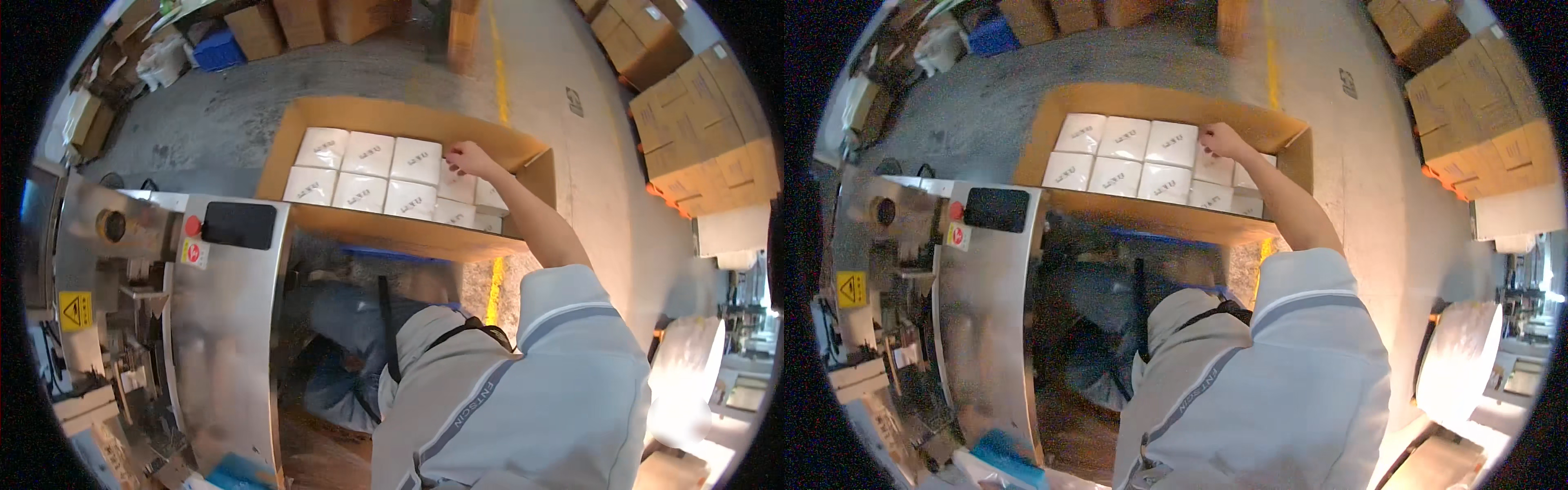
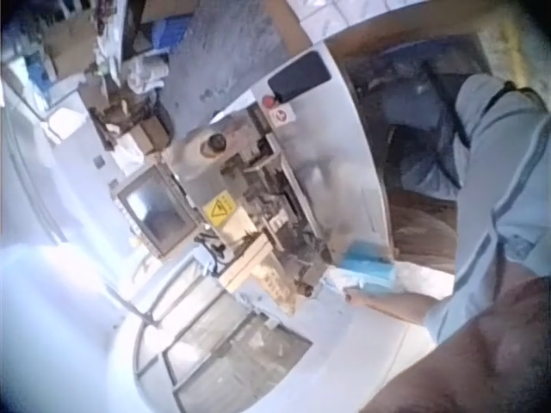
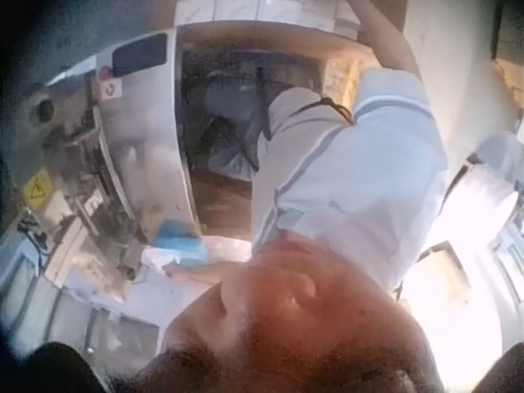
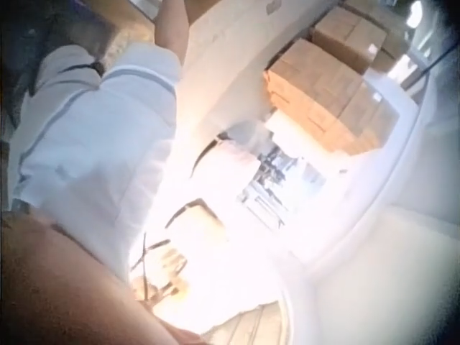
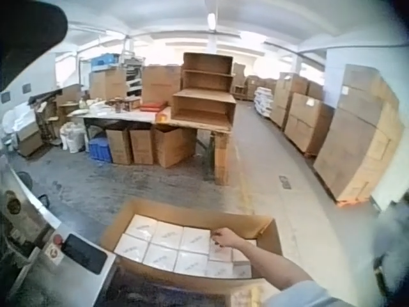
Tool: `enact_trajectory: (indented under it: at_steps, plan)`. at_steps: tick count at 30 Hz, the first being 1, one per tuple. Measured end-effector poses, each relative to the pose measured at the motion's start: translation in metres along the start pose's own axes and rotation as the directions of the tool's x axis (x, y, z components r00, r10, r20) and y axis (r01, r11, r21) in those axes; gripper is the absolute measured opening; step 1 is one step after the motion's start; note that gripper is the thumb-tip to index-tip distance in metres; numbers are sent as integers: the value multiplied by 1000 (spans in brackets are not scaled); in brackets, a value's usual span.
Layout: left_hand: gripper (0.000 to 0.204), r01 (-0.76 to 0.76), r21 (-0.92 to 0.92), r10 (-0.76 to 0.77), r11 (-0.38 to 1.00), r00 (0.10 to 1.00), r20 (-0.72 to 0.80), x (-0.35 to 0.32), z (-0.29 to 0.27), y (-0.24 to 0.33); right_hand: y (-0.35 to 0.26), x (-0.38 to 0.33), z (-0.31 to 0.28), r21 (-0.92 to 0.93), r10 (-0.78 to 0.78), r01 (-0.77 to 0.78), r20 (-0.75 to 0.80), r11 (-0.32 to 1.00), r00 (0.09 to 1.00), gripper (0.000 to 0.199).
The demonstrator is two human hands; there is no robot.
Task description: Packaging and sealing boxes of paper products using a heat-sealing machine and tape dispenser.
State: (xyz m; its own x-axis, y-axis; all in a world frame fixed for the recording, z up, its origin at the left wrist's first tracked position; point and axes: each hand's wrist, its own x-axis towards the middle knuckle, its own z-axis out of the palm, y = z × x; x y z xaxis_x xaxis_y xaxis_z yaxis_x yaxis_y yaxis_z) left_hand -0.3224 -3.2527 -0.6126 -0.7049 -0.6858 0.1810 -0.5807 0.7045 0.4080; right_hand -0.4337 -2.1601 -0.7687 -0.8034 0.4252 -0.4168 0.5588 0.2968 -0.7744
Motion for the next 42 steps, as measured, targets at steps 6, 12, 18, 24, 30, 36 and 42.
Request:
enact_trajectory:
  at_steps: [6,12,18,24,30,36,42]
  plan:
    - [38,-127,184,154,975,978,-142,-54,-16,68,35,-28,-25,-349,-37,32,-8,937,999,22]
    - [29,-176,381,305,908,900,-311,-117,-61,134,-5,-17,20,-747,-635,541,210,386,743,56]
    - [25,-105,441,308,891,855,-417,-145,-72,185,-68,45,71,-679,-597,733,607,-46,525,47]
    - [29,-116,277,237,954,855,-460,-141,-71,153,-93,34,68,-885,204,412,372,-216,906,72]
    - [23,370,-95,-375,924,832,-408,-92,-63,73,-52,-2,12,-951,-10,282,286,-127,958,70]
    - [25,-294,183,346,938,766,-542,-156,-66,183,14,-76,-69,-637,195,-176,-40,751,980,75]
    - [28,-333,208,392,920,777,-491,-170,-63,225,31,-129,-50,-312,379,-371,-38,875,925,64]
